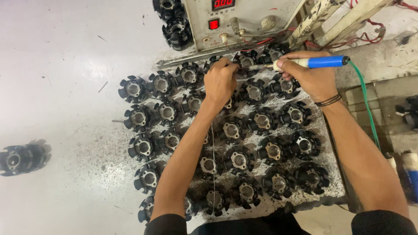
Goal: The person arranges black rotor/impeller castings into rows on the workbench, then uses a soldering iron to solder the center hub of each rotor one at a time, working through the grid and repositioning parts as needed.
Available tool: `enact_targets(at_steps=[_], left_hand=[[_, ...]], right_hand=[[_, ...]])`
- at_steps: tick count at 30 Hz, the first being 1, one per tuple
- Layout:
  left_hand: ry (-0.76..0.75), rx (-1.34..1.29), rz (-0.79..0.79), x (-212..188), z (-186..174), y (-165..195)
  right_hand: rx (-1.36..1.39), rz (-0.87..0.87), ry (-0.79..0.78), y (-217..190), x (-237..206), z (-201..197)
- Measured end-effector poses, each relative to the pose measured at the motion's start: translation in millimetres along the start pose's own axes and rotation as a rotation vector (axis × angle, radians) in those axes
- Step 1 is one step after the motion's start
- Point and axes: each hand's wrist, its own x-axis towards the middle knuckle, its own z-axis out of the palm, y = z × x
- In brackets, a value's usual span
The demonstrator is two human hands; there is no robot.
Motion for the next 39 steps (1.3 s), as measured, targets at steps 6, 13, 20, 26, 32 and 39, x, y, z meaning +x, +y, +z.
enact_targets(at_steps=[6, 13, 20, 26, 32, 39], left_hand=[[0.027, 0.007, -0.03, 3.6, 15.9, 2.4], [0.126, -0.071, -0.088, 10.9, 4.1, 16.0], [0.009, -0.051, -0.118, -31.8, -35.3, 31.5], [-0.121, 0.042, -0.091, -70.4, -20.4, 39.8], [-0.086, 0.022, -0.055, -71.0, -15.7, 37.3], [-0.073, 0.005, -0.037, -68.9, -11.6, 44.6]], right_hand=[[-0.082, -0.024, -0.034, -6.4, 4.4, 3.3], [0.048, 0.013, -0.037, -8.7, 7.9, -4.7], [0.331, -0.105, 0.153, 31.1, -89.2, -2.8], [0.13, -0.089, 0.14, 51.7, -129.7, -3.9], [0.065, -0.098, 0.102, 34.5, -129.7, -7.7], [-0.116, -0.192, 0.067, 25.3, -126.7, -11.1]])
